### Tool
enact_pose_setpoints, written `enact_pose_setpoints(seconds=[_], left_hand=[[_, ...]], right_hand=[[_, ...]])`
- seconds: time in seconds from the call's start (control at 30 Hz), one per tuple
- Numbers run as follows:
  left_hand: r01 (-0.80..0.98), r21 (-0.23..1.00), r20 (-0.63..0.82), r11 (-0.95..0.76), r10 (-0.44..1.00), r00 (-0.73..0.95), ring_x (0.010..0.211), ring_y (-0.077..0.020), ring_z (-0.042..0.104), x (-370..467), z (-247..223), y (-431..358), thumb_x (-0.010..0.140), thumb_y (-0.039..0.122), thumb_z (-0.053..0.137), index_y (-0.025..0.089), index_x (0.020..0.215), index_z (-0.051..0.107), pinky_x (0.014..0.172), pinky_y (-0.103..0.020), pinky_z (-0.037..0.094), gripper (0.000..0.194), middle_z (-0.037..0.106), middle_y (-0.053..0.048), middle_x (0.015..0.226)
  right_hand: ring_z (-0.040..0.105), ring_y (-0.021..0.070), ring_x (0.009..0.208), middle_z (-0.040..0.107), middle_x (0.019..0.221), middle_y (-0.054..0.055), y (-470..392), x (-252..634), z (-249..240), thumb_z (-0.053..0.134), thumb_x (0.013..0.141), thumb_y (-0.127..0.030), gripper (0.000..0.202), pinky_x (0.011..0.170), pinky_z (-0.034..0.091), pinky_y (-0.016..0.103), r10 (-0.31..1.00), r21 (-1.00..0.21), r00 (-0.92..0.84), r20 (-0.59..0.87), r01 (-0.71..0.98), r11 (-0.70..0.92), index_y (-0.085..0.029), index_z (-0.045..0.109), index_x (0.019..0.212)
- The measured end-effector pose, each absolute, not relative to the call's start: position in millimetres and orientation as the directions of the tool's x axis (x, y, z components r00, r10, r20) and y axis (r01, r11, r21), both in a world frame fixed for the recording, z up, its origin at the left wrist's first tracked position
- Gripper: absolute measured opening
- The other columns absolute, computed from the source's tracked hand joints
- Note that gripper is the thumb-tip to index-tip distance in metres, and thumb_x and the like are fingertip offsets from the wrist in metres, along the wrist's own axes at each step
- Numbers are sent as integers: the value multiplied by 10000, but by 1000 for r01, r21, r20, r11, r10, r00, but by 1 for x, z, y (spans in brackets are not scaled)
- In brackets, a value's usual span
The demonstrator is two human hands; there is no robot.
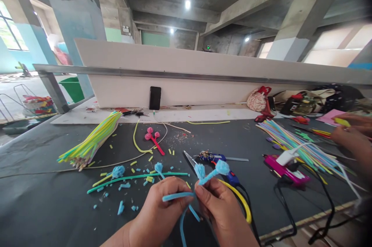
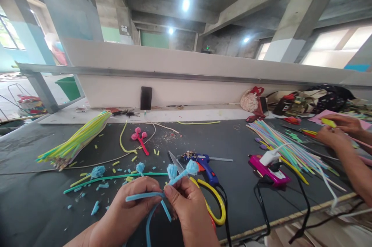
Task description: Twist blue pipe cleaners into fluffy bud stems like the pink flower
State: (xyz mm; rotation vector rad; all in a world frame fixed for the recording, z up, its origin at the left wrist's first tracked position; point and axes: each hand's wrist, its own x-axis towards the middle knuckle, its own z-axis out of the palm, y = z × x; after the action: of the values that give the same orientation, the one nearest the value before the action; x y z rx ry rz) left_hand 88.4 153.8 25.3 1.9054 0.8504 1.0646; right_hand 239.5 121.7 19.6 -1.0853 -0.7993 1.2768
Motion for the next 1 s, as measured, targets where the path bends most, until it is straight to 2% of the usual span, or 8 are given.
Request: enact_pose_setpoints(seconds=[0.13, 0.27, 0.33, 0.47, 0.6, 0.7, 0.9, 1.0], left_hand=[[163, 944, 201, -287, 893, 403, 582, -138, 575, 95, 27, 151, 779, 239, 585, 160, 667, 610, 598, -231, 452, 139, 614, -21, 594], [31, 999, 12, -27, 909, 417, 456, -126, 531, 98, 33, 146, 763, 307, 580, 162, 649, 554, 494, -236, 448, 186, 552, 6, 486], [-59, 994, -52, 89, 891, 452, 409, -111, 501, 98, 34, 146, 760, 344, 587, 165, 656, 529, 455, -227, 435, 216, 535, 19, 449], [-213, 947, -82, 239, 825, 559, 373, -89, 484, 95, 33, 147, 768, 374, 602, 149, 659, 536, 418, -197, 409, 259, 558, 9, 436], [-258, 884, -131, 389, 736, 664, 374, -82, 496, 90, 30, 149, 779, 385, 611, 123, 664, 578, 406, -185, 414, 288, 577, -10, 465], [-270, 880, -97, 391, 704, 703, 402, -93, 523, 86, 30, 151, 787, 395, 608, 119, 683, 599, 428, -203, 439, 295, 584, -14, 505], [-167, 977, 4, 132, 773, 634, 496, -104, 544, 81, 34, 155, 767, 386, 638, 133, 634, 597, 536, -229, 455, 289, 570, -4, 555], [-190, 965, -10, 179, 752, 660, 485, -100, 544, 82, 34, 153, 777, 394, 627, 128, 653, 600, 537, -225, 463, 295, 570, -5, 540]], right_hand=[[419, 93, 479, 540, 540, -43, 121, 238, 14, 796, 631, -356, 247, 460, 334, 223, 978, -941, 186, -89, -339, -21, -175, 633, 676], [471, 118, 492, 574, 550, -30, 121, 237, 12, 794, 625, -372, 242, 473, 376, 242, 977, -943, 200, -79, -333, -8, -182, 655, 680], [496, 126, 503, 601, 569, -16, 120, 237, 13, 798, 621, -369, 239, 492, 397, 252, 974, -942, 210, -80, -334, -5, -177, 665, 671], [546, 144, 523, 634, 574, 3, 117, 238, 16, 807, 618, -342, 213, 527, 435, 269, 979, -927, 174, -102, -375, -30, -183, 679, 681], [546, 147, 471, 616, 521, 5, 117, 240, 21, 767, 673, -345, 170, 492, 428, 271, 994, -933, 75, -77, -358, -45, -194, 689, 687], [551, 147, 478, 616, 534, 7, 119, 241, 23, 773, 667, -337, 153, 502, 439, 275, 999, -934, 28, -21, -356, -10, -199, 706, 679], [570, 168, 535, 636, 592, 16, 119, 240, 22, 780, 653, -352, 155, 514, 472, 291, 999, -943, 35, -13, -332, 0, -216, 720, 695], [555, 170, 523, 616, 570, 18, 117, 239, 23, 782, 646, -364, 175, 477, 448, 281, 999, -948, 36, -19, -319, -6, -210, 718, 697]])
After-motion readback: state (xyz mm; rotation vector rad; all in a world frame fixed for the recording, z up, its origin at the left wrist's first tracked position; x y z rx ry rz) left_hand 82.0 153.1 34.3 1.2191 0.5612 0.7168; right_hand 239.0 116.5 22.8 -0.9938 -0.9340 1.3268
